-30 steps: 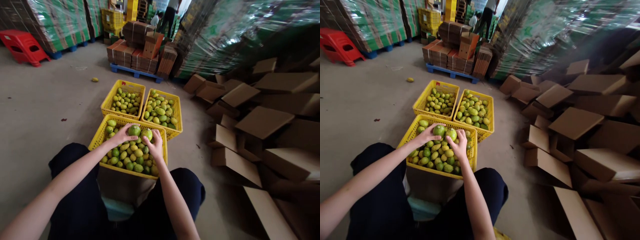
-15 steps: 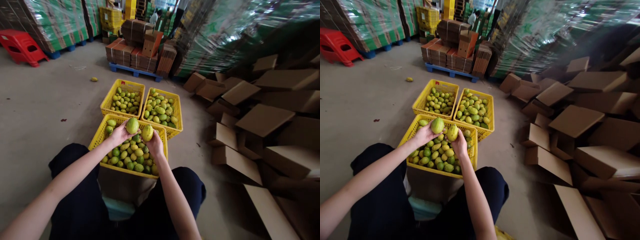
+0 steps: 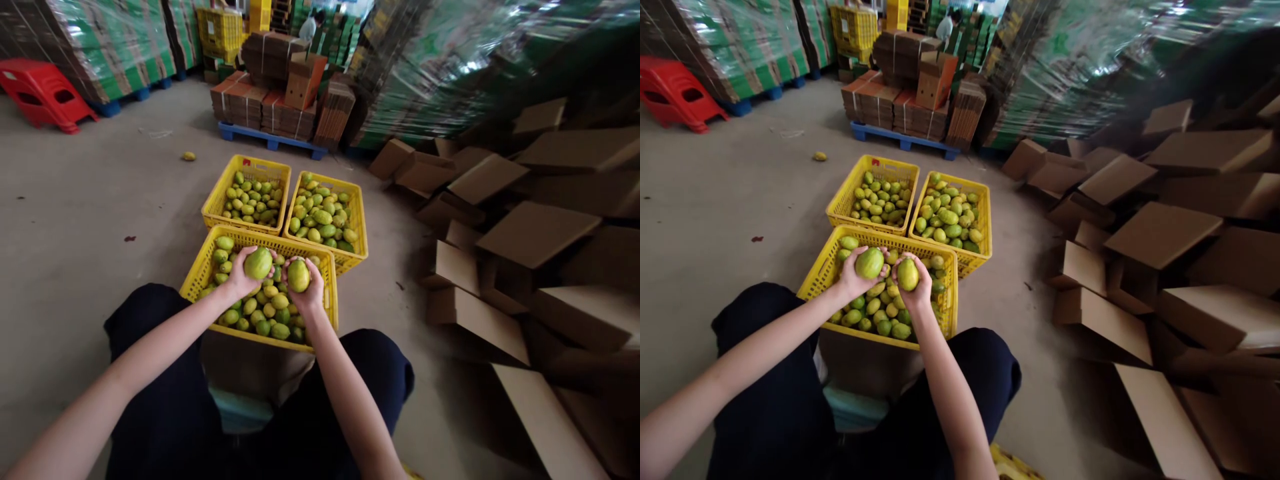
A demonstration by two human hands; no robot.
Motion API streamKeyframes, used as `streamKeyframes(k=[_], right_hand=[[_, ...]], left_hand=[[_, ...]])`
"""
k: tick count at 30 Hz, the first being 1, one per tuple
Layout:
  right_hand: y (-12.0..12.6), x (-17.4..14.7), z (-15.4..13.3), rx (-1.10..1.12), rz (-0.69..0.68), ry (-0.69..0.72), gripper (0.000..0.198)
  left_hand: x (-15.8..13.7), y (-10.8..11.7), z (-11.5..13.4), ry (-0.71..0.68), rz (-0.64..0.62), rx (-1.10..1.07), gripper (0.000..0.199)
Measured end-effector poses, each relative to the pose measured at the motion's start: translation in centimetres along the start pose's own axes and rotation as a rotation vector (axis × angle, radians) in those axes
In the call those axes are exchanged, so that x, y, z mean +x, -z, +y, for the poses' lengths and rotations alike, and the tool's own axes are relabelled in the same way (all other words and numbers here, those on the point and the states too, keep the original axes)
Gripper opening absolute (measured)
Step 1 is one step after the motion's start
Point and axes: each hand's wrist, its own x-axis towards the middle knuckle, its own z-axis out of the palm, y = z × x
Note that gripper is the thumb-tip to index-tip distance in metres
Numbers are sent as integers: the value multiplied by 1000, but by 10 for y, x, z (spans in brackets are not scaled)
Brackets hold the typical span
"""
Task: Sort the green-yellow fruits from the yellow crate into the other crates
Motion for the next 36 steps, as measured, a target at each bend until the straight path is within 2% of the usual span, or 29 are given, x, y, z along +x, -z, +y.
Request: streamKeyframes(k=[5,10,16,25,29,34,36], right_hand=[[4,5,12,245,144,19,16],[12,10,15,357,230,53,24],[12,12,13,366,262,32,22],[11,9,10,328,202,17,19],[11,12,9,273,159,30,16],[10,18,11,257,253,13,7],[9,17,10,256,250,-4,6]], left_hand=[[8,-2,-21,-40,116,-277,21],[14,-4,-19,-15,138,-334,12],[18,-3,-20,-16,128,-282,20],[18,-2,-21,11,122,-280,16],[20,0,-19,13,157,-301,23],[23,4,-18,22,220,-284,31],[24,5,-19,23,226,-283,33]])
